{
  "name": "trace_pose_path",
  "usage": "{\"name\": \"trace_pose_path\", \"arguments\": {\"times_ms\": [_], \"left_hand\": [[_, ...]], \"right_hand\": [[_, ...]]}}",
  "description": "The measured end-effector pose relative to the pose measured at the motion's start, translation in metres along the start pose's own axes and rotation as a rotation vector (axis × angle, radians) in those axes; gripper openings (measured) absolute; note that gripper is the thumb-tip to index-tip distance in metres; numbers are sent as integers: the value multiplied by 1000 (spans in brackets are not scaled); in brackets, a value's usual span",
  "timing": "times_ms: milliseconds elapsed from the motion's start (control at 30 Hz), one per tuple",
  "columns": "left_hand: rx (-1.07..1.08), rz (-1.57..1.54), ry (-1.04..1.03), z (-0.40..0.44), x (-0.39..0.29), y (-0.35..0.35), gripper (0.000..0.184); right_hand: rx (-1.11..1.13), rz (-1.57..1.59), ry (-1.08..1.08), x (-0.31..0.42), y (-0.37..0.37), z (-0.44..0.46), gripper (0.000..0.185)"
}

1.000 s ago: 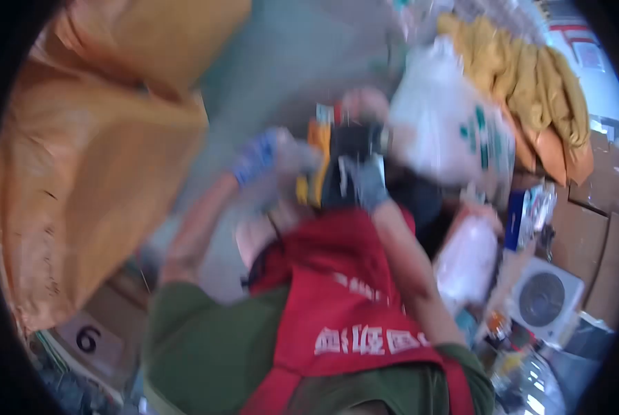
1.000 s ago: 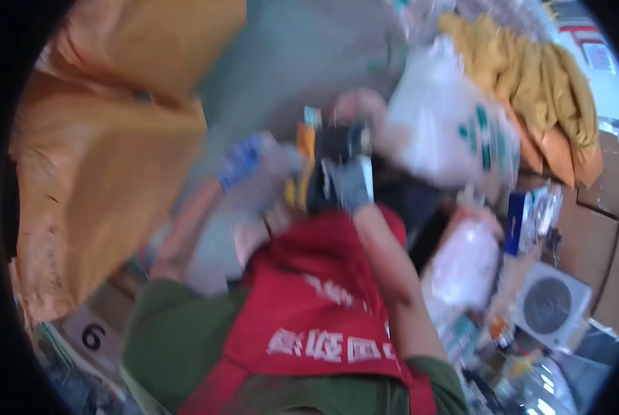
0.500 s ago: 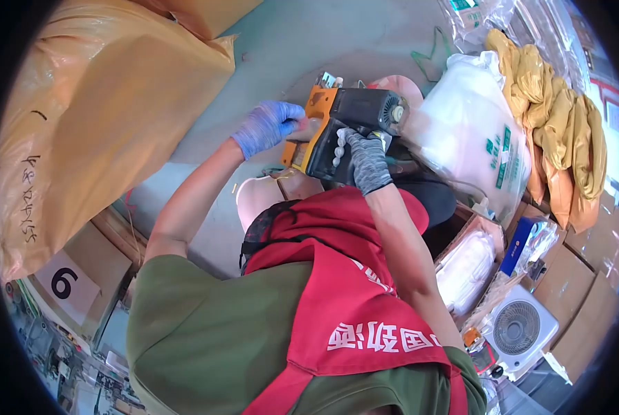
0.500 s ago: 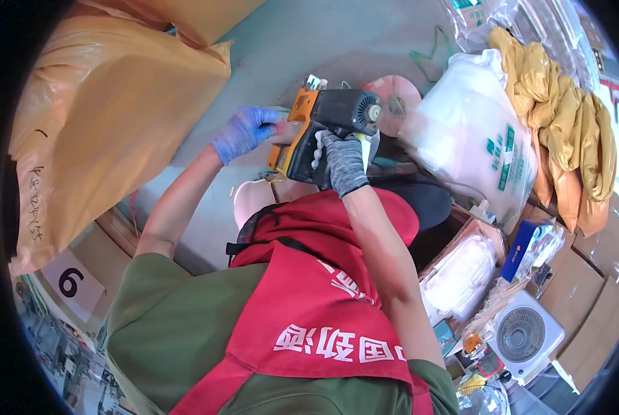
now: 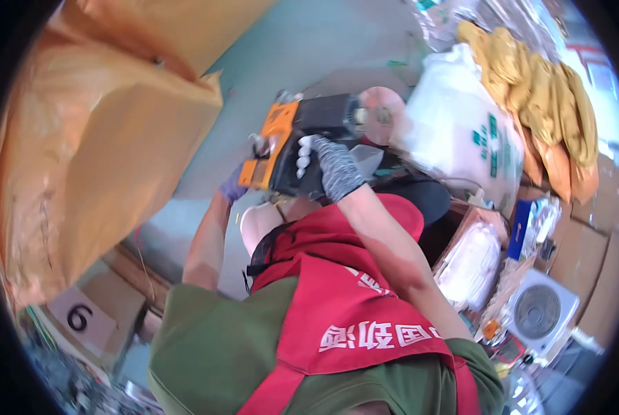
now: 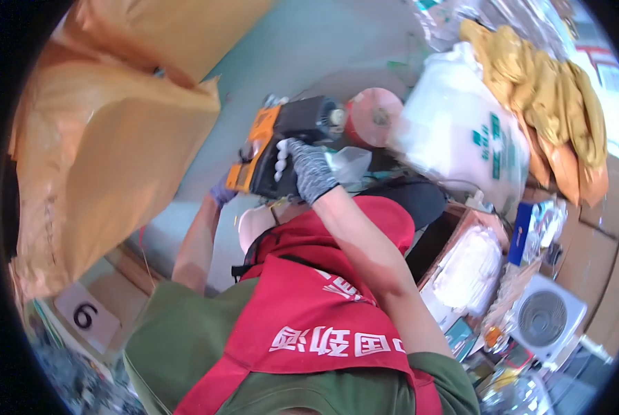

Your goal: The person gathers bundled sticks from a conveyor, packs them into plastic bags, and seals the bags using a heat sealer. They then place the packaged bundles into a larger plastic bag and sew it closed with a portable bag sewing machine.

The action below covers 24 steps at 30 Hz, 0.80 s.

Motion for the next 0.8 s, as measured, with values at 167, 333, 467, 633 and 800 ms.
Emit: {"name": "trace_pose_path", "arguments": {"times_ms": [167, 333, 467, 633, 800], "left_hand": [[-45, -103, 124, 9, 21, -29, 25], [-175, 323, 137, -29, -19, -75, 36], [-447, 111, 156, -99, 24, -97, 47], [-737, 30, 74, -105, -64, -113, 38], [-609, 609, -149, 24, -206, -93, 39]], "right_hand": [[101, 167, 21, 4, 15, 11, 8], [147, 259, 163, 37, 40, 32, 10], [-17, 127, 402, 86, 98, 43, 12], [4, -94, 498, 152, 205, 86, 11], [-310, -467, 422, 155, 322, 121, 33]]}}
Point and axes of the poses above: each hand's wrist, its own z-axis towards the middle knuckle, its own y-axis out of the back of the hand, x = y × z, the point moved 1 cm from there along z, towards the middle knuckle, and after that the axes turned 13 degrees about x, right-handed, at the moved point
